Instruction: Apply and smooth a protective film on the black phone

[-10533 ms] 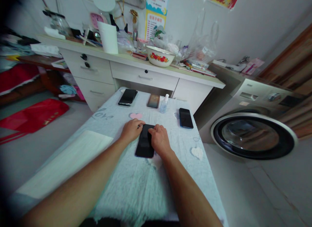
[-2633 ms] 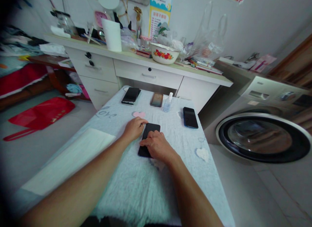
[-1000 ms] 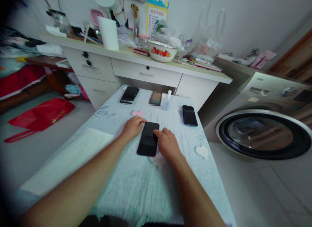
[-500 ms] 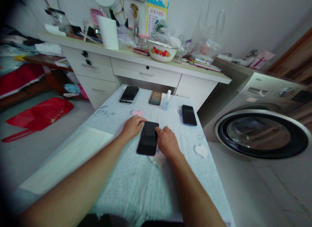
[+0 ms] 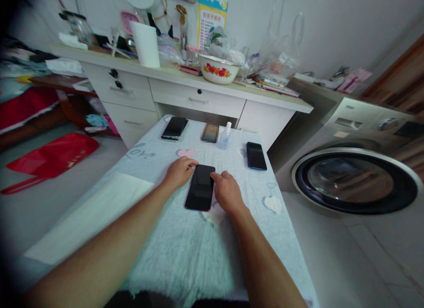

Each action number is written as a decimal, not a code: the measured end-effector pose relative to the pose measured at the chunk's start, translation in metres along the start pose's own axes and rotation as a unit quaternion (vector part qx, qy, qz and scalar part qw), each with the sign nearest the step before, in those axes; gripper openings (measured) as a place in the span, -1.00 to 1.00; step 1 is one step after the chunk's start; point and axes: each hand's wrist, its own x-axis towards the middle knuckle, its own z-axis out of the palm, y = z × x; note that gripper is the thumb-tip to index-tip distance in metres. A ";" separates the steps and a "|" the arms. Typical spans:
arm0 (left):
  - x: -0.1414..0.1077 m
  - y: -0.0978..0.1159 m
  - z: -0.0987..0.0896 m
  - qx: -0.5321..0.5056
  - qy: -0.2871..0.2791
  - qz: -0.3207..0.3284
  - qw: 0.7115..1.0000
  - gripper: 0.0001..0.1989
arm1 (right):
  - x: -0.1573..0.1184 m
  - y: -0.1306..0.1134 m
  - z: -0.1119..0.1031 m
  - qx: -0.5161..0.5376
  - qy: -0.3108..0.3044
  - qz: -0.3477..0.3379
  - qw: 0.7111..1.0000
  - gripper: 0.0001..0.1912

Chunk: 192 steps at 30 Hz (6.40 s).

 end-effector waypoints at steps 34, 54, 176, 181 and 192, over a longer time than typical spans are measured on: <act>-0.001 0.001 -0.001 0.002 -0.002 0.000 1.000 -0.72 | 0.002 -0.004 -0.002 0.006 0.000 0.035 0.999 -0.61; 0.000 -0.001 0.000 0.002 0.002 0.000 1.000 -0.72 | -0.005 0.003 -0.008 0.049 -0.032 -0.102 0.993 -0.63; -0.001 -0.002 0.002 -0.003 0.008 0.004 1.000 -0.72 | -0.006 0.011 -0.005 0.120 0.004 -0.104 0.987 -0.67; -0.001 0.000 0.000 -0.002 0.005 -0.001 1.000 -0.73 | -0.007 0.010 -0.006 0.132 0.006 -0.109 0.985 -0.68; 0.000 0.000 0.000 -0.003 0.004 0.000 1.000 -0.73 | -0.006 0.012 -0.004 0.134 0.009 -0.113 0.984 -0.68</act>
